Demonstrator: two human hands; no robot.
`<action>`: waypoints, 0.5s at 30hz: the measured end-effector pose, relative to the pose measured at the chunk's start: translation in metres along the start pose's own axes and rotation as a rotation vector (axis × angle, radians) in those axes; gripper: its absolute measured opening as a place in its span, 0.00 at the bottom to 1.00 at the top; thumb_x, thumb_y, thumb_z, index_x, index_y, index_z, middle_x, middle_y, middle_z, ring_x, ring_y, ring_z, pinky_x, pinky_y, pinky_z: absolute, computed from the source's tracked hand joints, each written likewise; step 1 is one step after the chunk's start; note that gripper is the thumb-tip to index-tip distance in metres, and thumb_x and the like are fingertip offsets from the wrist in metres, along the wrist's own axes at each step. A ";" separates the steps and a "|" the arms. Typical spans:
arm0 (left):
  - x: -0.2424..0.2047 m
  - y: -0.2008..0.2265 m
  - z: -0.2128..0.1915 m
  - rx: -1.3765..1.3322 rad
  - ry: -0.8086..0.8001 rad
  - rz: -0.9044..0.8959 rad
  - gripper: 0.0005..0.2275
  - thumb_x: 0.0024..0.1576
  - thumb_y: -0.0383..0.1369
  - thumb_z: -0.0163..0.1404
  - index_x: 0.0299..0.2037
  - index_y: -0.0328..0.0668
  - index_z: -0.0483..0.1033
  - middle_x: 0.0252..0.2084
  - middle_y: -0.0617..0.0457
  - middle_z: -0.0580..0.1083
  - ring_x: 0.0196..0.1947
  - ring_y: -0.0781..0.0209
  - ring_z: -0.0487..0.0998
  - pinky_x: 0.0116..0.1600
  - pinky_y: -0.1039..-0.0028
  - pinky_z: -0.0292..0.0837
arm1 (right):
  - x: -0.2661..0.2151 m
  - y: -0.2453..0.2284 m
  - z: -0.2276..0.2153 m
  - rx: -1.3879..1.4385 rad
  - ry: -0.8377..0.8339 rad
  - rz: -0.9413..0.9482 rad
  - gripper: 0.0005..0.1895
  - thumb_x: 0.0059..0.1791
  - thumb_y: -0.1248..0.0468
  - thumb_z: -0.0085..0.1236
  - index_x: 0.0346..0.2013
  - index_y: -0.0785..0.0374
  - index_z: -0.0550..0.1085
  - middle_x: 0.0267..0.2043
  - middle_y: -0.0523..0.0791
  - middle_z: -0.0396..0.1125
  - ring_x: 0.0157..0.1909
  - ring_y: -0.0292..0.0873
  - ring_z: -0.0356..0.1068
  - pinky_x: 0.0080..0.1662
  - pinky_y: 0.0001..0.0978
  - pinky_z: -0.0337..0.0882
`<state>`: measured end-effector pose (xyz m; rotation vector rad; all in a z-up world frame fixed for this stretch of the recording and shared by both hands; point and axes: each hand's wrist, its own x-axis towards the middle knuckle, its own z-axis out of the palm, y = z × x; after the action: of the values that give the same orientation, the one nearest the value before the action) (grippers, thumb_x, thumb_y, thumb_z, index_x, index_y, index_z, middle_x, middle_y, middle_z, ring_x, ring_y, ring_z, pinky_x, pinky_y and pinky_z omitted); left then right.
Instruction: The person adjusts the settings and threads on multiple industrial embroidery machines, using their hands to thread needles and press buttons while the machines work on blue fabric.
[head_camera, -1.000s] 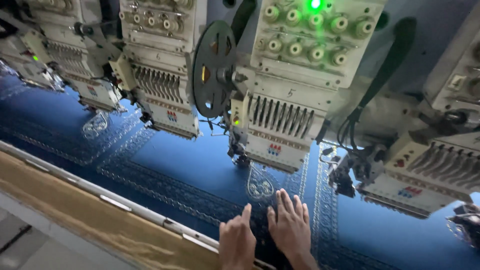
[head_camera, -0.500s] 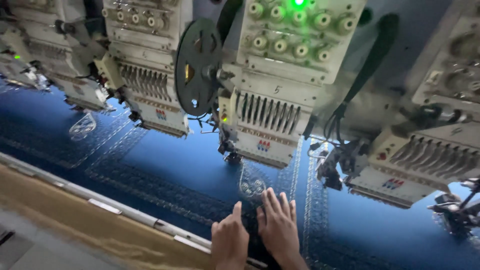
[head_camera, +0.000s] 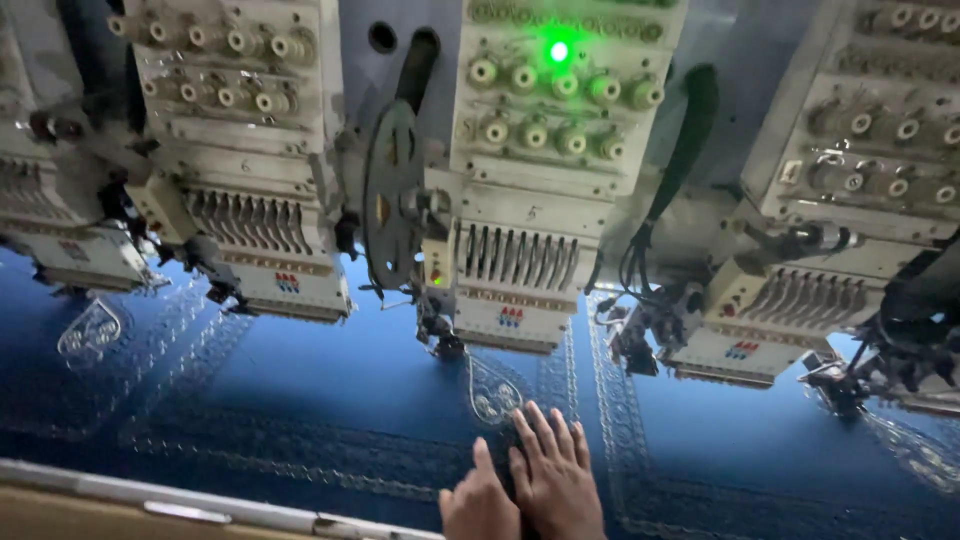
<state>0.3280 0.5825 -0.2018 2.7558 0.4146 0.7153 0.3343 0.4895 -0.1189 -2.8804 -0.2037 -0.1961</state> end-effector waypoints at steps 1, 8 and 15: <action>-0.001 0.000 0.003 0.002 0.152 0.004 0.22 0.56 0.47 0.46 0.59 0.55 0.74 0.21 0.60 0.78 0.19 0.58 0.79 0.36 0.62 0.67 | 0.001 -0.003 0.000 -0.003 -0.015 0.026 0.30 0.55 0.44 0.33 0.73 0.38 0.56 0.78 0.33 0.45 0.79 0.46 0.38 0.74 0.52 0.33; 0.007 -0.008 -0.006 0.003 -0.131 -0.012 0.23 0.60 0.48 0.42 0.65 0.55 0.65 0.28 0.61 0.81 0.27 0.59 0.82 0.45 0.60 0.71 | 0.010 -0.004 -0.003 -0.006 -0.023 -0.014 0.28 0.55 0.44 0.40 0.71 0.43 0.61 0.78 0.36 0.48 0.78 0.46 0.42 0.74 0.51 0.38; 0.021 -0.005 -0.046 0.050 -0.469 0.043 0.36 0.50 0.36 0.59 0.71 0.55 0.57 0.29 0.62 0.77 0.30 0.60 0.80 0.46 0.63 0.68 | 0.061 -0.006 -0.060 0.630 0.219 0.333 0.39 0.49 0.59 0.50 0.74 0.41 0.50 0.57 0.40 0.73 0.45 0.43 0.79 0.33 0.37 0.79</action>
<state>0.3213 0.6026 -0.1561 2.8623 0.2737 0.0528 0.3861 0.4874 -0.0503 -2.2029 0.2196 -0.3156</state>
